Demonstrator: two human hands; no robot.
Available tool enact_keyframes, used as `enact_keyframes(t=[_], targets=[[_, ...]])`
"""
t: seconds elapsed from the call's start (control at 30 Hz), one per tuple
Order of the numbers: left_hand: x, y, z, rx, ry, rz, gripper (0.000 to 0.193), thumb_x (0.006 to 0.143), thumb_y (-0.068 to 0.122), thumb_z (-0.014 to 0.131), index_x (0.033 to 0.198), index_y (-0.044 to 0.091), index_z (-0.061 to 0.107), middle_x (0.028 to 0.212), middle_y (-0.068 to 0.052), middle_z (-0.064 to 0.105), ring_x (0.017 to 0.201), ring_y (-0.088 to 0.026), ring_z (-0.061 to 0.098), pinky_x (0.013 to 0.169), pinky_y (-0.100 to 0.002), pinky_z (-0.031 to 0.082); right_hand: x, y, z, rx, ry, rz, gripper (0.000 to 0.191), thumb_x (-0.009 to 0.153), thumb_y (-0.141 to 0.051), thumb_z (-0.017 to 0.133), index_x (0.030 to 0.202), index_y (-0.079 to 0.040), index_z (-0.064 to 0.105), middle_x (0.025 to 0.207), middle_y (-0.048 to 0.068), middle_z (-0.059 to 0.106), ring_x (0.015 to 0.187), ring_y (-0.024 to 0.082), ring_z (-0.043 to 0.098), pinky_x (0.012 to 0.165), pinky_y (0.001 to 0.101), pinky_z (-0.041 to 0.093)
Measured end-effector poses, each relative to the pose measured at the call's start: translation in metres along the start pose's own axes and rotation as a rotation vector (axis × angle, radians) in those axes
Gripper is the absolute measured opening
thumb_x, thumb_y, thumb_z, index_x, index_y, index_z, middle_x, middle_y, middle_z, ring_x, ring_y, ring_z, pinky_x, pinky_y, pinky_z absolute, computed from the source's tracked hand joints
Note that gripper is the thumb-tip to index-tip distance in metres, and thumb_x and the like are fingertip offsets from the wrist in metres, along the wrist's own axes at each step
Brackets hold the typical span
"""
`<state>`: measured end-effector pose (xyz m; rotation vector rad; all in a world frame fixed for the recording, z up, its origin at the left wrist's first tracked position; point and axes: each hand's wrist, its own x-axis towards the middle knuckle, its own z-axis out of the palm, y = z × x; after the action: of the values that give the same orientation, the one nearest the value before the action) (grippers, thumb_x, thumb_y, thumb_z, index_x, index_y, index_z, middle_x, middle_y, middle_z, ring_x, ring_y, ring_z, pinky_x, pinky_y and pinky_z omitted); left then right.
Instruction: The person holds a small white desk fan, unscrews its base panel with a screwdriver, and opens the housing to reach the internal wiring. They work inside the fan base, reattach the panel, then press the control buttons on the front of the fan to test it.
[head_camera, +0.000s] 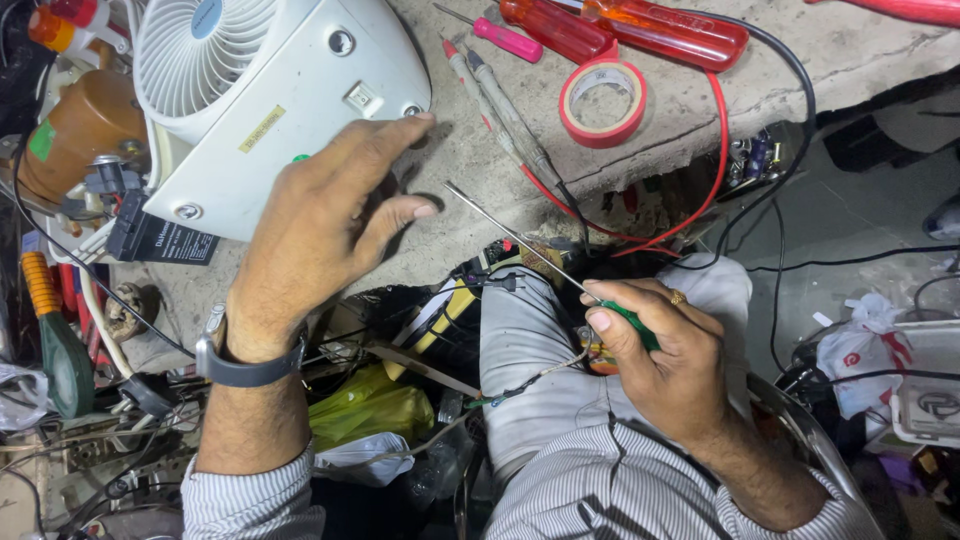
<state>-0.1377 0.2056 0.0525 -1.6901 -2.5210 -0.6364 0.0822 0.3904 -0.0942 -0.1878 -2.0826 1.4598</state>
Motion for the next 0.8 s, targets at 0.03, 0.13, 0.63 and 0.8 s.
enact_keyframes(t=[0.03, 0.13, 0.63, 0.8], targets=[[-0.001, 0.000, -0.001, -0.011, 0.028, 0.014, 0.052, 0.096, 0.029, 0.075, 0.140, 0.006, 0.058, 0.110, -0.013, 0.067, 0.087, -0.028, 0.069, 0.074, -0.037, 0.056, 0.000, -0.001, 0.000, -0.009, 0.004, 0.006, 0.023, 0.097, -0.007, 0.069, 0.119, 0.000, 0.070, 0.105, 0.011, 0.076, 0.094, 0.019, 0.075, 0.083, 0.0292, 0.058], [-0.004, 0.002, -0.002, -0.011, 0.096, 0.024, 0.046, 0.098, 0.028, 0.074, 0.135, 0.005, 0.060, 0.113, -0.014, 0.067, 0.090, -0.028, 0.070, 0.077, -0.037, 0.056, 0.000, -0.004, 0.000, -0.049, 0.003, 0.020, 0.023, 0.096, -0.007, 0.069, 0.119, 0.000, 0.070, 0.103, 0.011, 0.076, 0.092, 0.019, 0.075, 0.082, 0.0288, 0.057], [0.001, 0.015, 0.027, 0.346, -0.001, 0.064, 0.010, 0.090, 0.009, 0.068, 0.097, 0.002, 0.066, 0.090, -0.013, 0.064, 0.077, -0.035, 0.068, 0.059, -0.045, 0.049, 0.021, -0.026, 0.015, 0.232, 0.153, 0.046, 0.035, 0.104, -0.004, 0.059, 0.137, 0.005, 0.048, 0.104, 0.006, 0.063, 0.091, 0.008, 0.058, 0.083, 0.0226, 0.050], [-0.004, 0.027, 0.019, -0.473, 0.084, -0.196, 0.009, 0.097, 0.000, 0.057, 0.102, 0.001, 0.065, 0.080, -0.005, 0.069, 0.070, -0.013, 0.068, 0.065, -0.029, 0.056, 0.050, -0.045, 0.049, -0.101, 0.190, -0.294, 0.030, 0.090, 0.003, 0.075, 0.118, 0.000, 0.063, 0.100, 0.009, 0.069, 0.087, 0.015, 0.069, 0.076, 0.0273, 0.056]])
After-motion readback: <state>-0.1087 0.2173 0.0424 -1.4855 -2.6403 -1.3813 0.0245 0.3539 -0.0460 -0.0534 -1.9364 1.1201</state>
